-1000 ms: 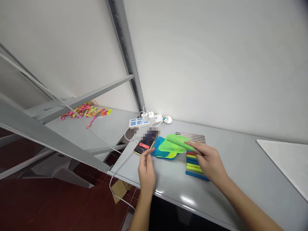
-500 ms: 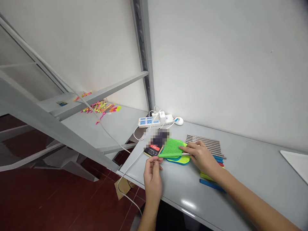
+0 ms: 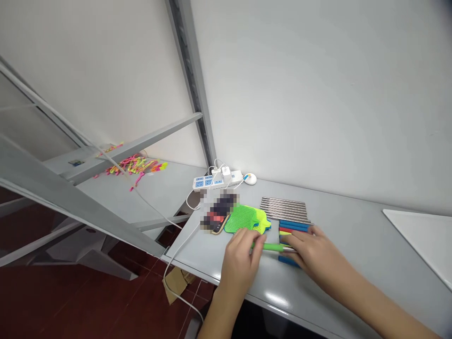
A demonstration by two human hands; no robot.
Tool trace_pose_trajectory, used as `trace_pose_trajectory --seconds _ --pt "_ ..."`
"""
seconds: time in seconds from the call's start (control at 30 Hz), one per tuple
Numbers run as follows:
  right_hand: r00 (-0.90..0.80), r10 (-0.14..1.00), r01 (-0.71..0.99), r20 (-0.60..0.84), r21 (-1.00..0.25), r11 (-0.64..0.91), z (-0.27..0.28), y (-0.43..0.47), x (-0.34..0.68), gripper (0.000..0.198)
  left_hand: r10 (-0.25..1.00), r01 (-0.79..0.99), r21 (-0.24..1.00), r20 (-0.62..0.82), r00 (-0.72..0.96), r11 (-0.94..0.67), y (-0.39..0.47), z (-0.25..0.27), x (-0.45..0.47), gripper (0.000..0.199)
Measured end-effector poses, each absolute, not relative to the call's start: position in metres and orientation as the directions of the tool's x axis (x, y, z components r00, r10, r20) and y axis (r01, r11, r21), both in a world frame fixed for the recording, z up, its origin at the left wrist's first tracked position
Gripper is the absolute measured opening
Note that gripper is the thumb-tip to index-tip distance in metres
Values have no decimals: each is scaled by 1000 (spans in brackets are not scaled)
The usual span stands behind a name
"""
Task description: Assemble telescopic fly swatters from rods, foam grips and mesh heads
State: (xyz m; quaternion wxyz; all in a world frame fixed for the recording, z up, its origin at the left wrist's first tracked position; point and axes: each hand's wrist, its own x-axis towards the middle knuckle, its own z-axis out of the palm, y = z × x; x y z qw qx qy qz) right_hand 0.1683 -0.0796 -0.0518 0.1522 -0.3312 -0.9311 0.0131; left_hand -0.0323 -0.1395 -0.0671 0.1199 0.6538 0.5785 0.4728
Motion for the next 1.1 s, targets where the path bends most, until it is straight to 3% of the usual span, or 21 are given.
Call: trace_pose_trajectory --seconds 0.1,0.13,0.17,0.27,0.4,0.5,0.57,0.63,0.73,0.93,1.03,1.1 --pt "-665 728 711 168 -156 685 -50 -99 197 18 870 753 544 488 75 -370 -127 -48 -3 31" --pt "-615 780 759 111 -184 625 -48 -103 206 22 871 811 441 463 163 -386 -121 -41 8 34" --pt "-556 830 802 47 -231 551 -45 -107 214 24 862 854 302 424 278 -424 -115 -34 20 35" --pt "-421 899 822 -122 -471 321 -30 -109 239 27 811 833 193 420 407 -518 -97 -13 59 31" --pt "-394 877 691 -275 -718 85 -3 -100 280 34 705 745 60 382 597 -664 -80 13 101 28" --pt "-436 793 632 -426 -772 -68 12 -99 308 36 570 602 -43 276 774 -797 -80 22 111 16" --pt "-502 758 628 -417 -778 -12 15 -105 314 34 526 544 -36 212 824 -838 -87 20 107 19" --pt "-562 766 637 -312 -754 160 10 -116 310 31 533 537 3 129 837 -844 -99 13 98 28" --pt "-601 783 658 -160 -654 372 -11 -133 288 27 559 558 63 2 829 -827 -117 2 80 23" --pt "-666 745 720 -25 -282 634 -49 -146 260 22 649 658 161 -108 753 -736 -141 -6 49 26" --pt "-760 648 644 47 -70 762 -57 -152 260 17 578 580 244 -88 811 -777 -147 -2 37 21" --pt "-807 587 589 58 26 808 -59 -157 260 19 505 497 369 -83 859 -785 -149 1 31 21"
